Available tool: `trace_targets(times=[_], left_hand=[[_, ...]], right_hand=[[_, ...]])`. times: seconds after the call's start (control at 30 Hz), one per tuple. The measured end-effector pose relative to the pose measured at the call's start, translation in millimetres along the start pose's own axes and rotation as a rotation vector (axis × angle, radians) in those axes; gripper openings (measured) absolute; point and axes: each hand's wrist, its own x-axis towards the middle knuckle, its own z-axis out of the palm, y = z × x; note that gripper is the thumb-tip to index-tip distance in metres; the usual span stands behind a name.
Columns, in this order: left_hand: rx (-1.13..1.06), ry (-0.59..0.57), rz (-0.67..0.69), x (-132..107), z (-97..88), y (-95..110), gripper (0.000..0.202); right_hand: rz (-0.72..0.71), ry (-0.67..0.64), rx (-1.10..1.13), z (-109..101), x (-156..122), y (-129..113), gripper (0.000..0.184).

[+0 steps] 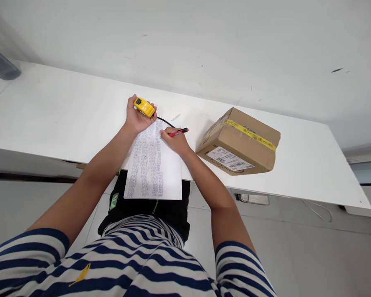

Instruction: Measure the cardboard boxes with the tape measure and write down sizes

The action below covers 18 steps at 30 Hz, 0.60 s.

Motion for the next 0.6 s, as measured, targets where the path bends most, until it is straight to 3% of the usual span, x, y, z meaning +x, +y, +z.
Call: trace_targets(times=[0.33,0.6], left_hand=[[0.037,-0.022,0.011,-0.6,0.3,-1.4,0.053],[0.034,-0.043,0.052,5.7,-2.1,-3.5,0.058]], right_hand=[[0.017,0.068,0.005,1.8,-1.1,1.0,0.043],[-0.016,0.042,-0.021,-0.4,-1.2,1.1,0.046]])
